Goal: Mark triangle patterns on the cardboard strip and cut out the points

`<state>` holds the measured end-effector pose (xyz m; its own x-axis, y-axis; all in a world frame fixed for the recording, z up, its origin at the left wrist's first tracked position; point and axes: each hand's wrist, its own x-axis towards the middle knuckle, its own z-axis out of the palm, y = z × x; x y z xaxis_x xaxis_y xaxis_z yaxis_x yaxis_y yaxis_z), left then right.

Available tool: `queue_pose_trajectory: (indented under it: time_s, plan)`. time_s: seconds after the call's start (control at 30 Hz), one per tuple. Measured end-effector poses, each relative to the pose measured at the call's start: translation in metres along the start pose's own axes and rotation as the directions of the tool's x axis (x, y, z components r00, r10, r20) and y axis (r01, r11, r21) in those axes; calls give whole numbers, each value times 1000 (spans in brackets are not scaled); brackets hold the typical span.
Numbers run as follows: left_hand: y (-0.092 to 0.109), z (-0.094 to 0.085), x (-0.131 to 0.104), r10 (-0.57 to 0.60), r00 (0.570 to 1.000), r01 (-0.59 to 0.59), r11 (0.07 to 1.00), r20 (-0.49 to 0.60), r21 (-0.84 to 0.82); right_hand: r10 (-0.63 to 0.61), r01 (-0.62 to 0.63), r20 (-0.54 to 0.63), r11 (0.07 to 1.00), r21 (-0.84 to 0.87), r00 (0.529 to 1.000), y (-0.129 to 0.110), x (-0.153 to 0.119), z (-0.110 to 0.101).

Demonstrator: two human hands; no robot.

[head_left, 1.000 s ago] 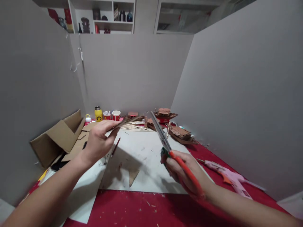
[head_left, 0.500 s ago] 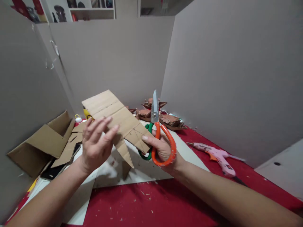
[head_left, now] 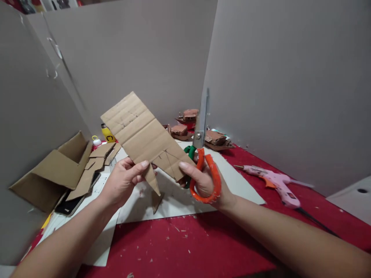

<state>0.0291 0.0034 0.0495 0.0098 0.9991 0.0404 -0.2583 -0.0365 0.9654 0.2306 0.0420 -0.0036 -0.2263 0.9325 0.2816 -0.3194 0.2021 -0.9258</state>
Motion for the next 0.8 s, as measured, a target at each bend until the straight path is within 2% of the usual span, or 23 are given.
queue_pose_trajectory:
  time_s: [0.1, 0.2, 0.27, 0.33, 0.37, 0.47, 0.53, 0.67, 0.8]
  plan:
    - [10, -6, 4, 69, 995, -70, 997, -73, -17, 15, -15, 2, 999, 32, 1000, -5, 3, -8]
    - [24, -14, 7, 159, 976, -167, 985, -150, -37, 91, -104, 113, 988, 116, 989, -9, -1, -11]
    - [34, -20, 8, 218, 957, -231, 972, -192, -49, 212, -248, 232, 959, 140, 949, -6, -12, -11]
    - [42, -25, 8, 267, 937, -286, 957, -224, -56, 346, -390, 379, 920, 45, 858, -1, -25, -11]
    - [46, -27, 8, 288, 928, -309, 949, -235, -58, 361, -383, 414, 923, -34, 835, 2, -31, -12]
    - [53, -31, 5, 321, 912, -346, 936, -257, -61, 290, -98, 573, 935, -342, 767, 5, -37, -14]
    - [55, -31, 2, 320, 911, -347, 936, -259, -62, 261, 58, 603, 888, -457, 754, 2, -33, -14]
    - [55, -29, -2, 288, 928, -313, 946, -235, -79, 269, 121, 560, 818, -562, 783, -5, -17, -12]
    - [51, -27, -3, 223, 956, -248, 962, -192, -117, 216, 203, 551, 774, -601, 806, -6, -8, -8]
